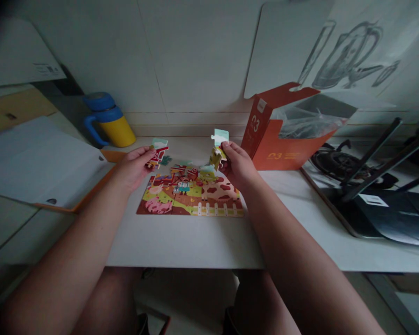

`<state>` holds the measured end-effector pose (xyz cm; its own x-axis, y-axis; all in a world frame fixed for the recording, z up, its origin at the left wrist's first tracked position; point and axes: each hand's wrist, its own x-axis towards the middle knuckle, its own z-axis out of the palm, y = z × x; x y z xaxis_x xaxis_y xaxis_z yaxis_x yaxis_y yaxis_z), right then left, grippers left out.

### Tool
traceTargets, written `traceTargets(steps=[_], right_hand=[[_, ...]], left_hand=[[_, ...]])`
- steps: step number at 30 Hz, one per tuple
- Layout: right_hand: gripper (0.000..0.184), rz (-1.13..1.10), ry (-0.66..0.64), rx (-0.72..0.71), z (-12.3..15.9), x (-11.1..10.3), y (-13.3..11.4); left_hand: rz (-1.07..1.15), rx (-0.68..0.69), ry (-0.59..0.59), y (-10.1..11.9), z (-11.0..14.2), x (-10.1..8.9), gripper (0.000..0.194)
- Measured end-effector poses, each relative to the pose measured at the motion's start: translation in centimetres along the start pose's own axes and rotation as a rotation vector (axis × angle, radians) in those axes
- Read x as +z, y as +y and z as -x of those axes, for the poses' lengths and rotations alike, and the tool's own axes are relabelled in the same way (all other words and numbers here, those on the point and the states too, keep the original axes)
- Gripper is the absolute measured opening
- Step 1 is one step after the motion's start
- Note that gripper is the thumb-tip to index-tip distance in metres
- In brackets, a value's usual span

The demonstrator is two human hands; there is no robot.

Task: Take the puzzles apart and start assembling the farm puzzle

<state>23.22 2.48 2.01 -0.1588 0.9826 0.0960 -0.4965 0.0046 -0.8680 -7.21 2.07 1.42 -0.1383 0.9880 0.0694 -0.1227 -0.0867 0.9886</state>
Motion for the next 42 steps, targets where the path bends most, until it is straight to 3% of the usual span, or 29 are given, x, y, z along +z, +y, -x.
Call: traceTargets(steps=[7, 14, 19, 23, 25, 31, 35, 39, 42], right_hand=[[0.033, 0.052, -0.133, 0.025, 0.5, 0.3, 0.3], [0.033, 0.137, -0.254, 0.057, 1.5, 1.9, 1.4], [0.040, 0.389, -0.127, 0.010, 1.0, 2.4, 3.1], [0.037, 0.809, 0.057, -0.126, 0.2, 1.1, 3.9], [0.037, 0.905, 0.095, -0.151, 0.1, 0.7, 4.0], [0.041, 0.893, 0.150, -0.147, 0.4, 1.2, 3.8], [0.045, 0.740, 0.210, -0.146, 0.5, 1.6, 3.4], [0.046, 0.582, 0.076, -0.002, 0.4, 1.8, 3.6], [0.039, 0.734, 0.051, 0.023, 0.4, 1.7, 4.3]], left_hand=[[0.036, -0.068, -0.192, -0.5, 1.0, 1.1, 0.040], [-0.033, -0.244, -0.226, -2.0, 2.5, 4.0, 0.031], [-0.015, -0.328, -0.352, -2.0, 3.9, 6.2, 0.022], [0.029, -0.349, -0.389, -1.8, 4.0, 6.1, 0.024], [0.019, -0.333, -0.363, -1.8, 3.8, 5.9, 0.021], [-0.045, -0.340, -0.279, -2.3, 3.6, 5.9, 0.016], [-0.062, -0.365, -0.261, -2.4, 3.5, 5.8, 0.019], [-0.069, -0.346, -0.257, -2.2, 3.6, 5.9, 0.017], [-0.050, -0.298, -0.316, -2.0, 3.7, 5.9, 0.020]])
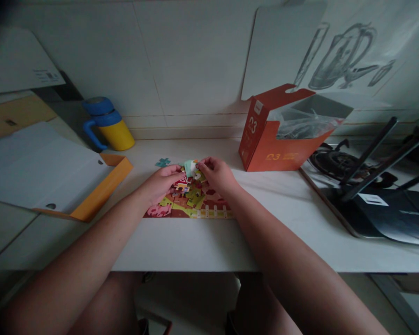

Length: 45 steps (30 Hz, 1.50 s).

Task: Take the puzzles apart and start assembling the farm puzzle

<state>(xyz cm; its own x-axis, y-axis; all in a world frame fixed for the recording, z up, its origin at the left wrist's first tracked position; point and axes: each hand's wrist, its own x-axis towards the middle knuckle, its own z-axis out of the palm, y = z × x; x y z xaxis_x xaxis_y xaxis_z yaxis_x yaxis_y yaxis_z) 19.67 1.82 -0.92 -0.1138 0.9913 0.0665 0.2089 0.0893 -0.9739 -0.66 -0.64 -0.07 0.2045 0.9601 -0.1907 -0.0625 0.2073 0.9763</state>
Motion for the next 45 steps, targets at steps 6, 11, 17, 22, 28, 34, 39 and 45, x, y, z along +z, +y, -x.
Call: traceTargets(steps=[6, 11, 17, 22, 28, 34, 39, 45], right_hand=[[0.031, 0.283, 0.071, -0.082, 0.3, 0.4, 0.2], [0.030, 0.316, 0.118, -0.166, 0.4, 0.4, -0.2], [0.047, 0.242, 0.093, -0.243, 0.5, 0.2, -0.5], [0.055, 0.342, 0.093, -0.247, 0.9, 0.2, -0.9], [0.055, 0.223, -0.110, -0.083, 0.9, -0.1, -0.7], [0.056, 0.166, -0.044, -0.011, 1.0, 0.0, -0.8], [0.050, 0.288, -0.057, -0.182, 1.5, 0.7, -1.1], [0.051, 0.367, 0.026, -0.275, 1.3, 1.1, -0.5]], left_hand=[[0.008, 0.083, -0.104, -0.8, -0.3, -0.1, 0.037], [-0.069, 0.126, -0.064, -1.4, -0.9, -0.3, 0.032], [-0.119, 0.112, -0.048, -1.6, -0.9, -0.6, 0.026], [-0.148, 0.143, -0.154, -1.4, -0.6, -0.4, 0.026], [-0.029, 0.159, -0.264, -0.4, 0.4, 0.0, 0.030], [-0.005, 0.146, -0.171, -0.5, -0.2, -0.6, 0.035], [0.045, 0.232, -0.030, -0.6, -0.8, -0.7, 0.039], [0.213, 0.174, -0.169, -0.4, 0.2, 0.3, 0.040]])
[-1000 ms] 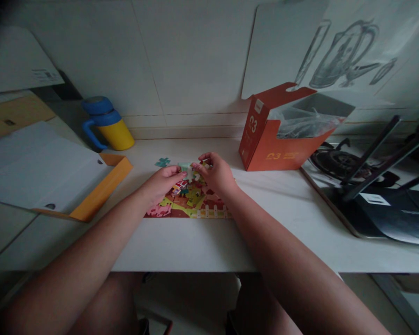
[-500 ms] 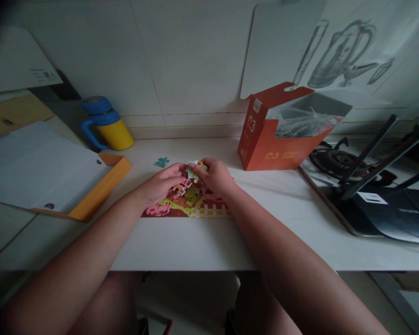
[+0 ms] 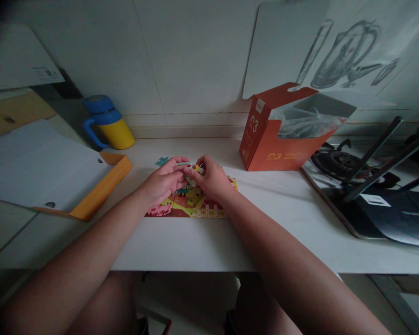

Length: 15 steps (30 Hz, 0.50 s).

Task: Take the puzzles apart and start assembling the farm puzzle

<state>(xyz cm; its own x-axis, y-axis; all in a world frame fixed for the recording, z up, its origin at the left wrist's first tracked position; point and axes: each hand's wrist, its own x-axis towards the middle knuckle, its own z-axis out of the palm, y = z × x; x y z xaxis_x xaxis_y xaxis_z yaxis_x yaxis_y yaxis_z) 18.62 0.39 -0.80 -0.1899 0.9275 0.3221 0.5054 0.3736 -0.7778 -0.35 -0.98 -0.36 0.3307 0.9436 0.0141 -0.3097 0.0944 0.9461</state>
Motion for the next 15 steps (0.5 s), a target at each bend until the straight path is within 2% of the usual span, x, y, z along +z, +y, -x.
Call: traceTargets(steps=[4, 6, 8, 10, 12, 15], right_hand=[[0.054, -0.066, -0.013, 0.028, 0.0, 0.0, 0.0], [0.054, -0.049, -0.024, 0.057, 0.0, -0.2, 0.0], [0.051, -0.009, -0.033, 0.097, -0.1, -0.5, -0.1], [0.049, 0.019, -0.050, 0.151, -0.2, -0.8, -0.1], [0.049, 0.044, -0.054, 0.182, -0.3, -1.1, -0.2], [0.047, 0.073, -0.036, 0.185, -0.3, -1.2, -0.3]], left_hand=[[0.002, 0.030, -0.094, -0.3, 0.1, 0.5, 0.044], [-0.103, 0.096, -0.088, -0.3, -0.2, 0.1, 0.040], [-0.366, 0.200, 0.010, -0.1, -0.7, -1.0, 0.034], [-0.769, 0.308, 0.186, 0.2, -1.3, -2.9, 0.030], [-1.171, 0.354, 0.312, 0.6, -1.9, -5.2, 0.032], [-1.488, 0.281, 0.319, 0.9, -2.6, -8.1, 0.030]])
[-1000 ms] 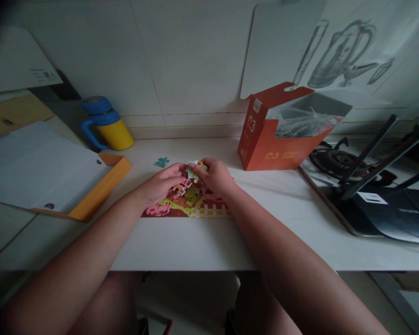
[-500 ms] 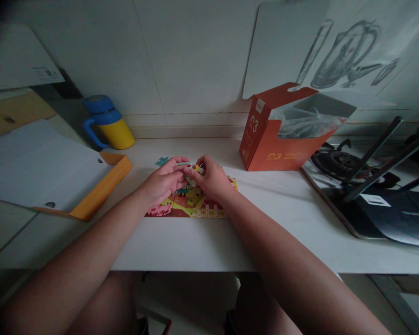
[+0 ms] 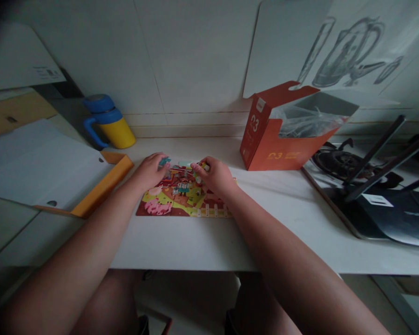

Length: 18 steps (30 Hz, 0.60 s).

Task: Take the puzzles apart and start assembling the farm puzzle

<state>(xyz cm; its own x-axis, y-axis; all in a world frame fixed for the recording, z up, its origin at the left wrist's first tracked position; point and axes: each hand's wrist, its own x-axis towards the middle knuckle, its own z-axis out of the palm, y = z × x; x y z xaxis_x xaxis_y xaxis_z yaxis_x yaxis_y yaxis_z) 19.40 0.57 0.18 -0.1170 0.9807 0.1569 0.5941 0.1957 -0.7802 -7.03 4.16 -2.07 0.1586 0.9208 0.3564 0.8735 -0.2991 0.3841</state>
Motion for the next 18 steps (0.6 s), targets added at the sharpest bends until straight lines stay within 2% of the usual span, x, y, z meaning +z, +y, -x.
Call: traceTargets(steps=[3, 8, 14, 18], right_hand=[[0.046, 0.023, -0.009, -0.007, 0.1, 0.0, -0.1], [0.044, 0.054, -0.031, -0.025, 0.1, -0.1, -0.1], [0.043, 0.062, -0.048, -0.019, 0.0, -0.1, 0.0], [0.046, 0.074, -0.048, -0.014, 0.1, -0.2, -0.2]], left_hand=[[-0.120, -0.028, -0.056, -1.2, -0.4, -0.2, 0.028], [-0.235, -0.107, -0.030, -0.7, -0.5, -0.5, 0.015], [-0.336, -0.129, -0.013, 0.0, -0.4, -1.0, 0.026], [-0.409, -0.197, -0.003, 0.6, -0.3, -1.8, 0.030]])
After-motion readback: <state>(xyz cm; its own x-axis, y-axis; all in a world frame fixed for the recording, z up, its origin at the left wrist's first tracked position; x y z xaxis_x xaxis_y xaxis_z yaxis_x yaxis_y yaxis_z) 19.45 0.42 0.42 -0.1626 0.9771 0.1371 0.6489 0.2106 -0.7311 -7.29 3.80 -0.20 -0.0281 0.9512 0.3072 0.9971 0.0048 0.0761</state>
